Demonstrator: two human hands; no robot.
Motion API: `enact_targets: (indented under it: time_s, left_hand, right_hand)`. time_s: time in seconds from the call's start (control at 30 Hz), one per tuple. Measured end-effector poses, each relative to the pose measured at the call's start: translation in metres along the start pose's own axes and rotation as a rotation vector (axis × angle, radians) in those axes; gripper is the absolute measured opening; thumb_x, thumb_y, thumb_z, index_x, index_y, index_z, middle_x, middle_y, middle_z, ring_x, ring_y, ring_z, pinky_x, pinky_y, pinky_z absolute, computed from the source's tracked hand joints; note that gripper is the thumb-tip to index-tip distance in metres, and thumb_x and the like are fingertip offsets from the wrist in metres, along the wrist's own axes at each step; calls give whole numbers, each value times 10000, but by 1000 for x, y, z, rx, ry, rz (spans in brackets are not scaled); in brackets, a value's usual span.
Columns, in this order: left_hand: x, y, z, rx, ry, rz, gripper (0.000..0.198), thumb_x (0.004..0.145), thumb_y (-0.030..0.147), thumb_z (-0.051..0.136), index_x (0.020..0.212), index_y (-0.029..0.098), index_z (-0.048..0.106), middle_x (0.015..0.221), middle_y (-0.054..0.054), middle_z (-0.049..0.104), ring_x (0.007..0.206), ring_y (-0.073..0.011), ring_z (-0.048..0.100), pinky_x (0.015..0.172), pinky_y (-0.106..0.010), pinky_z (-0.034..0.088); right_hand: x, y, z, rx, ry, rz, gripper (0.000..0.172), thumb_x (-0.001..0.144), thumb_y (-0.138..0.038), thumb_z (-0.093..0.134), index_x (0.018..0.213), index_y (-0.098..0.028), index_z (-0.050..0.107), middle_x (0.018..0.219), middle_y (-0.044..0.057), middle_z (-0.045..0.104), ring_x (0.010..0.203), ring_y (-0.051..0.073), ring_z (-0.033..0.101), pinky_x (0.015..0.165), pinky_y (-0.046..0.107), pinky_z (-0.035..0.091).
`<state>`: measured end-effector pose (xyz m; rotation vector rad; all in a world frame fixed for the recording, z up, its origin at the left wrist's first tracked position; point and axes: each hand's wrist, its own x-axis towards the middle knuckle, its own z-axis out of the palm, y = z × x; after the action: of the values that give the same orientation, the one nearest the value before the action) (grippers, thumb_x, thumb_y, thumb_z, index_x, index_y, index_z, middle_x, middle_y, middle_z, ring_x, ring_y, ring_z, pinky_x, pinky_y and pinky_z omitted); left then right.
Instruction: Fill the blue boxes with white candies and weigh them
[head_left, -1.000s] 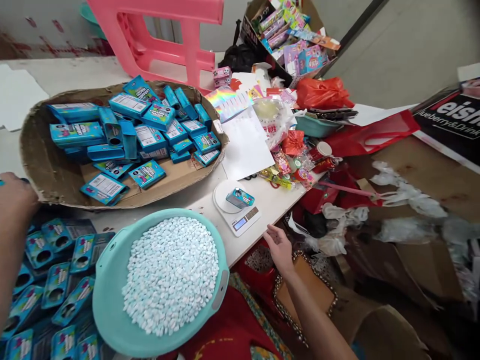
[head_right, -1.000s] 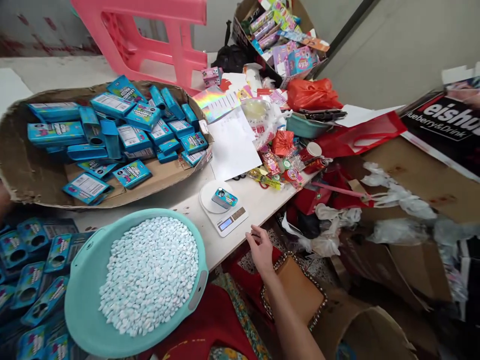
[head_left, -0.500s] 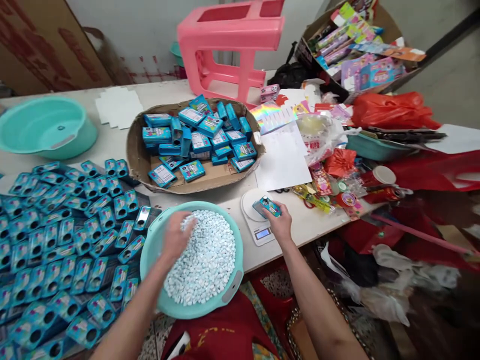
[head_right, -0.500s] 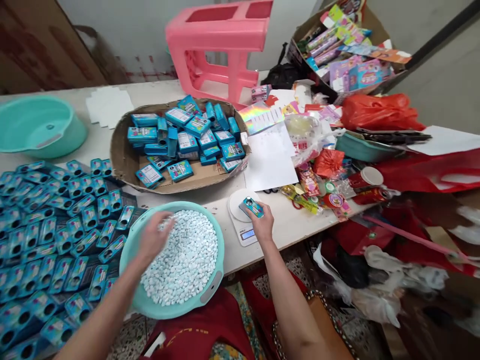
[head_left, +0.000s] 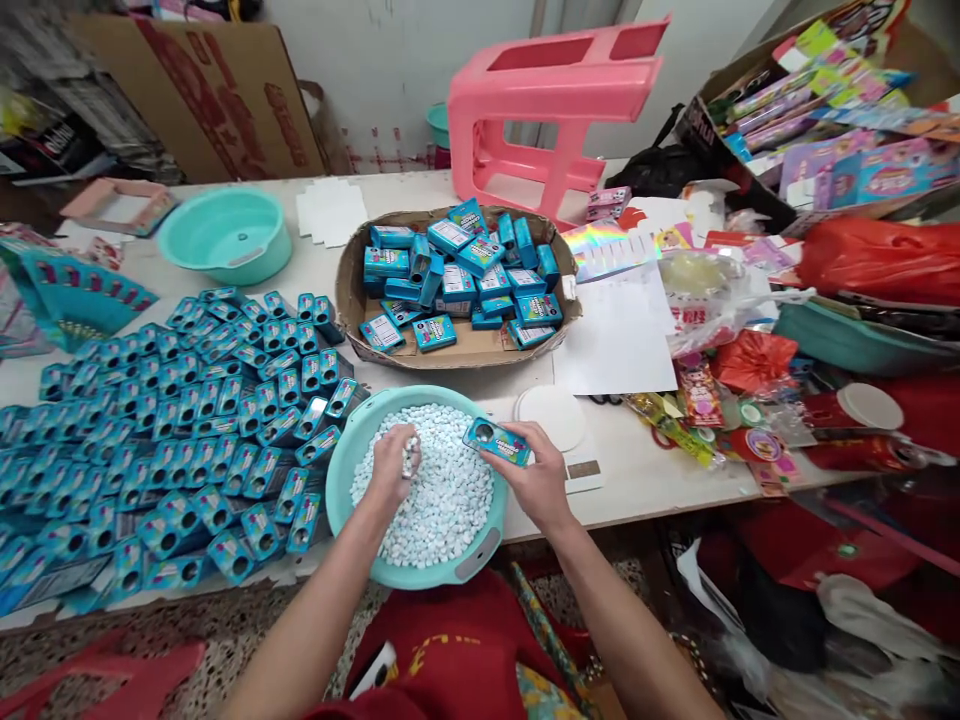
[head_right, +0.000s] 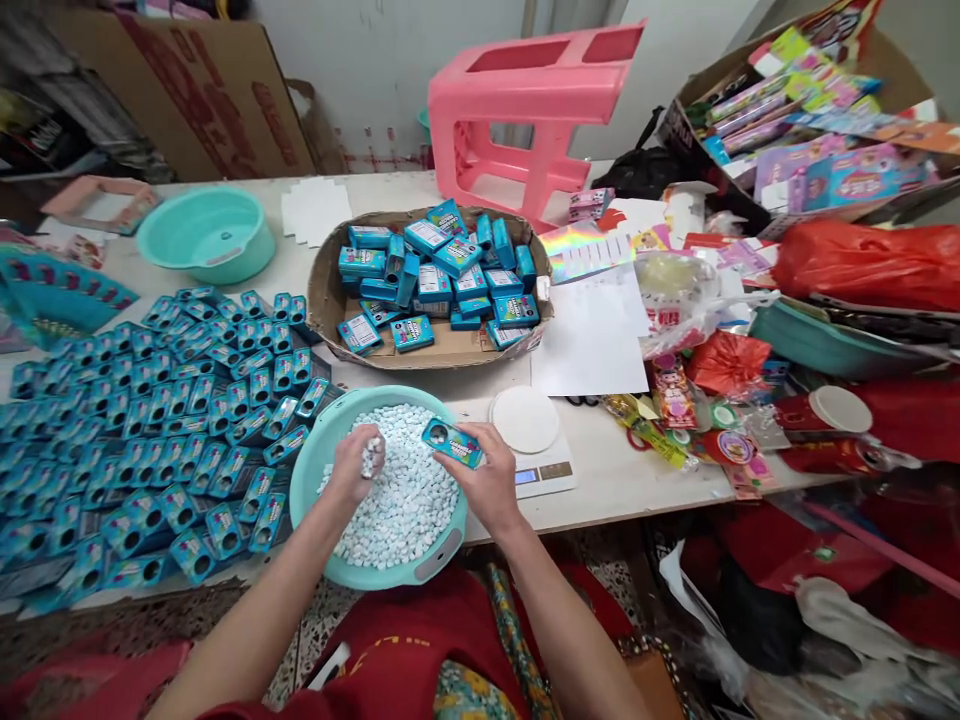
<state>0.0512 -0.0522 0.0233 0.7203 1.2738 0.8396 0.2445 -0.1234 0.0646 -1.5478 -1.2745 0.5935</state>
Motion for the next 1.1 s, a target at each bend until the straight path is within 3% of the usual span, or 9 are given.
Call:
enact_targets:
  time_s: [0.07,0.17,0.37,0.63,0.77,0.83,0.9,1.0,1.1]
  left_hand:
    - [-16,25,4,-333,-66,-34,261,701,362,610,659,187,422,538,57,387,404,-57,325,363,-179,199]
    - [-35,52,16,-542,-99,79,243,726,336,614,653,177,446,541,51,396,427,-57,378,361,-169,248]
    - [-41,53,35,-479,100,354,303,780,331,618,602,173,430,512,47,433,457,-78,464,446,-203,395]
    - [-30,61,28,-493,74,222,380,762,441,636,619,176,405,513,69,348,385,-37,276,353,-168,188]
    - [-17,42,1,43,88,227,357,751,509,597,645,190,477,581,21,471,473,-91,420,410,-197,299]
    - [-7,31,-14,510,54,302,287,695,474,655,719,200,573,747,-32,606,700,-177,567,580,-267,443]
    - [10,30,-21,860,30,412,265,705,439,650,845,216,625,935,-67,651,929,-253,580,793,-357,460]
    - [57,53,-5,1075,50,593,275,835,406,497,1012,223,602,1068,-89,627,1038,-260,555,908,-380,412]
    - [125,87,33,1280,-39,627,327,840,330,487,1126,189,556,1181,-130,565,1148,-276,485,978,-388,352]
  right_hand:
    - [-5,-6,11,-31,-78,-38,339,725,-313,747,1028,-235,617,974,47,627,932,209,599,821,349,496]
    - [-11,-16,27,-128,-218,-85,323,736,-293,736,1027,-226,613,967,53,636,932,222,594,821,357,486]
    - [-12,-29,50,-253,-345,-103,306,712,-269,747,985,-212,623,920,53,643,889,236,595,777,354,480]
    - [-5,-21,48,-141,-318,-43,320,693,-277,758,981,-214,634,929,45,644,883,217,599,780,339,485]
    - [-2,-21,14,48,-250,44,341,690,-326,766,989,-219,640,960,40,642,905,205,611,799,328,500]
    - [0,-15,-12,84,-154,100,349,702,-362,752,1000,-219,640,986,49,642,920,210,613,802,336,507]
    - [2,3,-38,34,16,156,359,711,-394,736,1006,-213,642,991,58,644,904,217,614,796,355,510]
    - [10,48,-62,-119,293,198,411,698,-445,724,1017,-197,645,974,63,642,893,227,606,813,394,499]
    - [21,98,-69,-204,373,202,436,690,-479,714,998,-177,652,949,64,634,909,231,598,846,418,481]
